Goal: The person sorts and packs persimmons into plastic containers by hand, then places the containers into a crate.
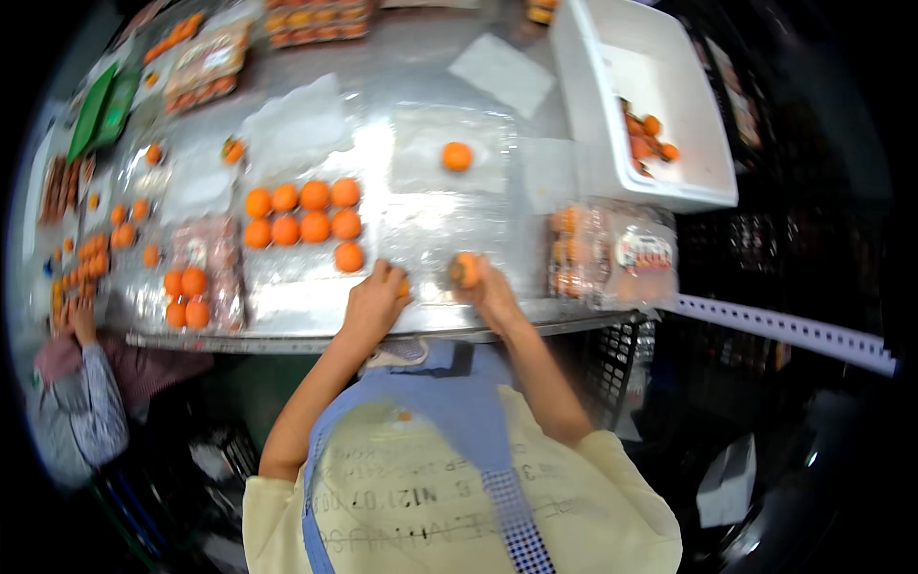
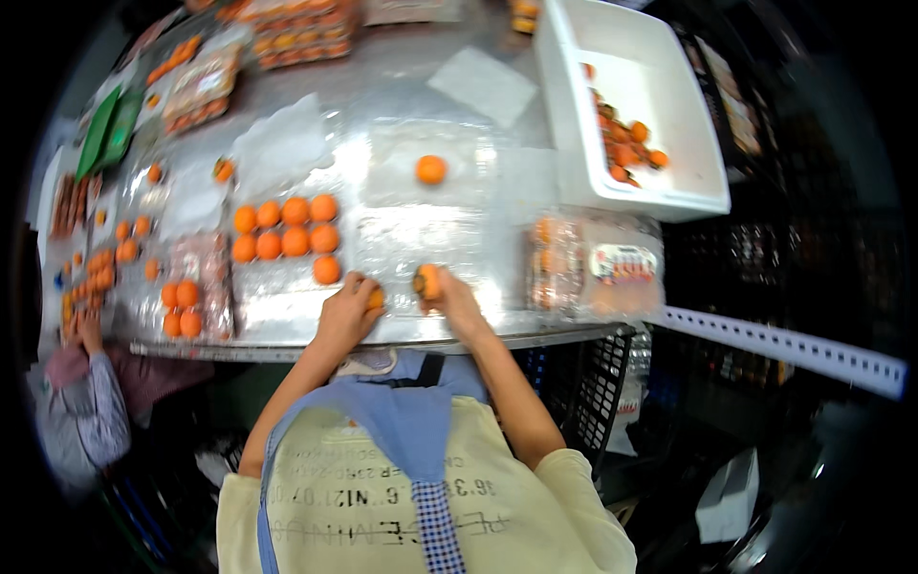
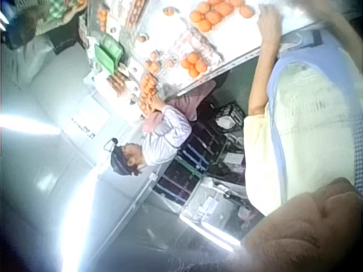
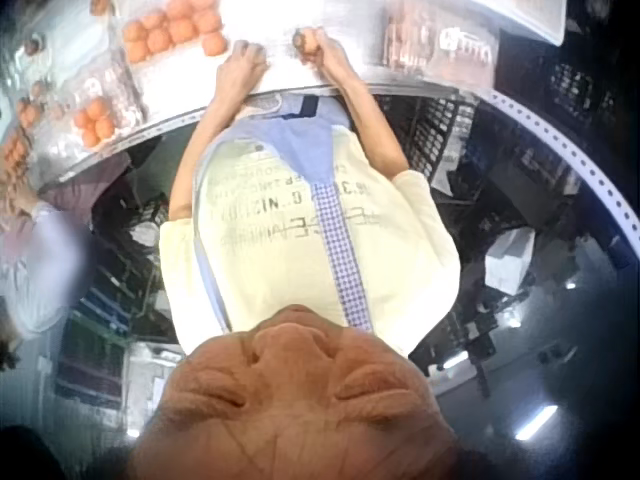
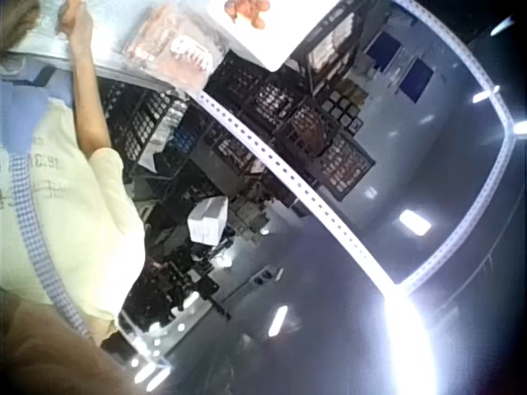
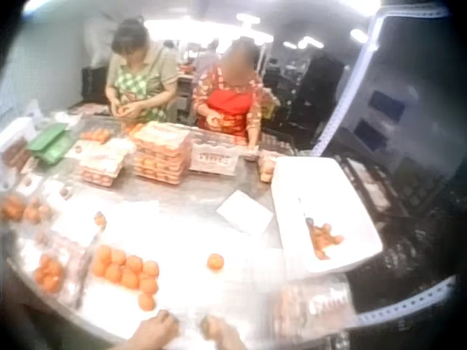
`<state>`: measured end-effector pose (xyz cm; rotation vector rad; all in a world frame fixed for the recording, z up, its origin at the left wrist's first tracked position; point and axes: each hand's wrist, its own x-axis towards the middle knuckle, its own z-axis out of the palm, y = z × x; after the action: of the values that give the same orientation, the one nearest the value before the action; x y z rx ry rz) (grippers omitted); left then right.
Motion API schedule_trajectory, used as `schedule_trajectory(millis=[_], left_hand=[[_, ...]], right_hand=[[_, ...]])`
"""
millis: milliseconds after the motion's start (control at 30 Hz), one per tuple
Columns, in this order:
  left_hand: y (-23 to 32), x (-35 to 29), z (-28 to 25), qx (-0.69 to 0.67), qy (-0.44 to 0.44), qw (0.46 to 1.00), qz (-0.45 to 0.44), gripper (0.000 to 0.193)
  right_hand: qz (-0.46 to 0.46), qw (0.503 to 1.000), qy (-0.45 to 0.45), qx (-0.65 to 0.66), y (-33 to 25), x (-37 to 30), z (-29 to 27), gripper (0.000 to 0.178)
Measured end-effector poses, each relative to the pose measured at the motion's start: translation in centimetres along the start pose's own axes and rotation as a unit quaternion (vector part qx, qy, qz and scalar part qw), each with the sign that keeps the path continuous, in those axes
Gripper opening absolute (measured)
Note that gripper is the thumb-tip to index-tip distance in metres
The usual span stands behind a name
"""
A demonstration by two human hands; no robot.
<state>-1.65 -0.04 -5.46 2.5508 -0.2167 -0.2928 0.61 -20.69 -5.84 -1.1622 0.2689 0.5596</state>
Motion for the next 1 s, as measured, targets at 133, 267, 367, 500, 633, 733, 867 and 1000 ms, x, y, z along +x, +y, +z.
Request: schedule_trajectory(millis=[133,267,367,500,633,733,867,1000], left_hand=[[-0.3,-0.1,0.1,-0.021,0.05,0.998,0.04,0.043],[3.1,0.5,-2.2,0.012,0.028,0.999,-0.023,0.046],[6.1,2.1,-3.1,-0.077,0.089,0.99,0.083,0.049],[12.4,4.9,-2.5,-0.099,0.093,0.951,0.278,0.052],[18.9,7.0,0.3,-0.047,0.058,0.918,0.39,0.061],[23.1,7.6,3.2,-0.021,0.031,0.9,0.434,0.07],[25.9,8.3,5.7,0.069,0.035,0.887,0.456,0.073],[26.7,8.9,6.9,0.118,0.049,0.891,0.436,0.067]], right_hand=[[-0.003,0.998,-0.047,0.04,-0.2,-0.4,-0.5,0.052],[-0.023,0.998,-0.003,0.058,-0.2,-2.4,-1.9,0.05],[-0.024,0.997,0.041,0.063,-0.1,-4.5,-3.5,0.048],[-0.043,0.995,0.086,0.035,0.5,-7.4,-5.4,0.044],[-0.089,0.989,0.117,0.036,1.2,-10.2,-7.7,0.039],[-0.124,0.98,0.15,0.033,2.1,-12.0,-10.6,0.039],[-0.121,0.96,0.195,0.163,0.6,-13.8,-12.7,0.046],[-0.174,0.932,0.156,0.275,0.0,-14.4,-14.9,0.052]])
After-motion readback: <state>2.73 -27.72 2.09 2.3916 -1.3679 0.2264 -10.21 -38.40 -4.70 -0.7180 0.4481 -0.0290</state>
